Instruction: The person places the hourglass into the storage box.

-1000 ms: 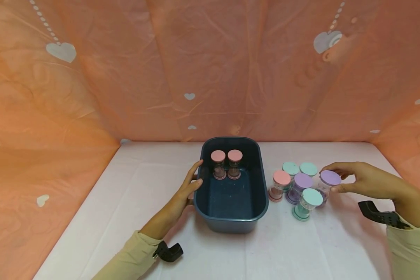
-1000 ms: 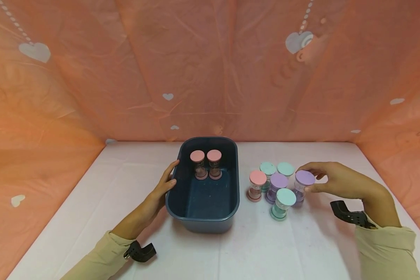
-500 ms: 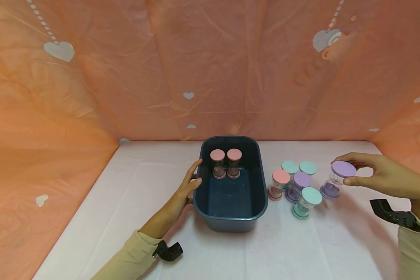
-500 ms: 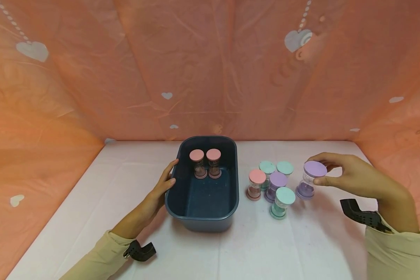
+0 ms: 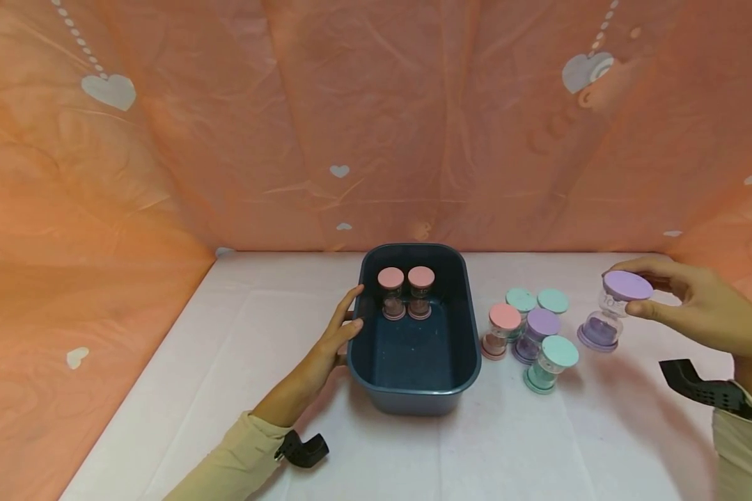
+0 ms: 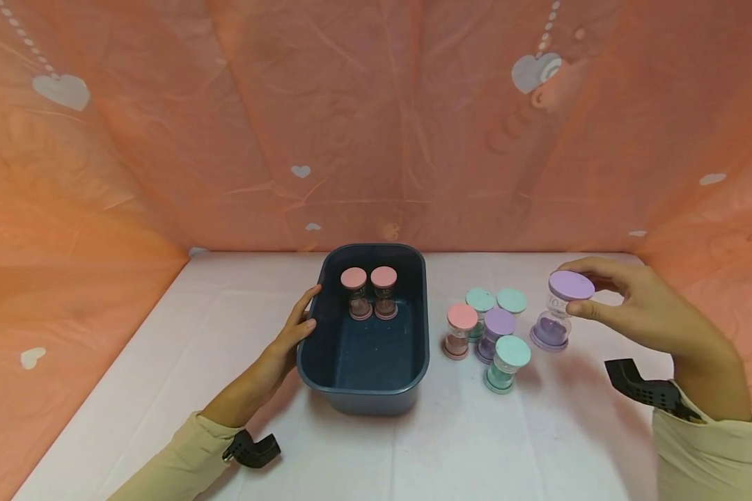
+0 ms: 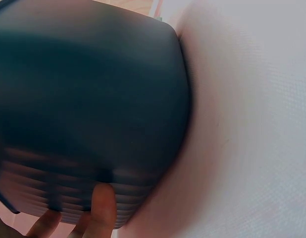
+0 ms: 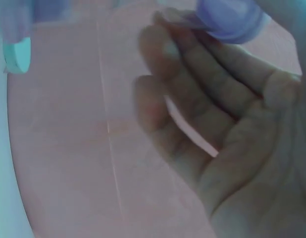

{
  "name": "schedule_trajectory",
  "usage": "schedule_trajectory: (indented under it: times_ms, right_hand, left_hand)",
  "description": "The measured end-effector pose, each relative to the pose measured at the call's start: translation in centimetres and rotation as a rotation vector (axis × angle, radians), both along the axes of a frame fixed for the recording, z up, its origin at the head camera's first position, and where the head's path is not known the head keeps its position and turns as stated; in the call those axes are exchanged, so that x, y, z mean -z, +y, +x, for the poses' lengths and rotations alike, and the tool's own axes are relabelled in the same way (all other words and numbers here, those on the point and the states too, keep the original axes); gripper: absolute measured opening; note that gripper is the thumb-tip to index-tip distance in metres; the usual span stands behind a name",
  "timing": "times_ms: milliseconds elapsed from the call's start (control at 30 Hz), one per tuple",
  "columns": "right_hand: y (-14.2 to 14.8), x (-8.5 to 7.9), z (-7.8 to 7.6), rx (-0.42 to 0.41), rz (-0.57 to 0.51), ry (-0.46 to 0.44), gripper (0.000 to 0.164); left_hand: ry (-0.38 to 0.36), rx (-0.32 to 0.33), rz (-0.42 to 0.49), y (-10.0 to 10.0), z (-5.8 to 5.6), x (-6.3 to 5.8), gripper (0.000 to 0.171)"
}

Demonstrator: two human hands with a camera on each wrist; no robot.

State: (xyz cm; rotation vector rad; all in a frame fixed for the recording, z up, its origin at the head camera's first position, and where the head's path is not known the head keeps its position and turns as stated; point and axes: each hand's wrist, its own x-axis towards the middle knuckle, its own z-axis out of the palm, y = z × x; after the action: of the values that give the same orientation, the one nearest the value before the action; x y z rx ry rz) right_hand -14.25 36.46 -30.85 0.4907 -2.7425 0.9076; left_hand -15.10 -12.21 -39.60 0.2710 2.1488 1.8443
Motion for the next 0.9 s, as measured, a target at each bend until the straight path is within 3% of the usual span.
schedule_trajectory:
  times_ms: [200, 500, 733, 900]
  right_hand:
    - [-1.2, -0.2, -0.2, -0.004, -0.089, 0.060, 0.045]
    - [-2.8, 0.3, -0.9, -0.129, -0.210, 0.125, 0.049]
    - [-3.7, 0.2, -1.5, -0.194, -0.099, 0.199, 0.051]
    - [-4.0, 0.4, -1.7, -0.171, -0.033, 0.260, 0.051]
  left_hand:
    - [0.001, -0.003, 0.003, 0.0, 0.0, 0.0, 0.057]
    - [0.000, -0.004, 0.009, 0.1, 0.1, -0.1, 0.058]
    - [0.006, 0.002, -0.004, 0.0, 0.1, -0.1, 0.057]
    - [-0.002, 0.010, 0.010, 0.0, 0.1, -0.2, 0.058]
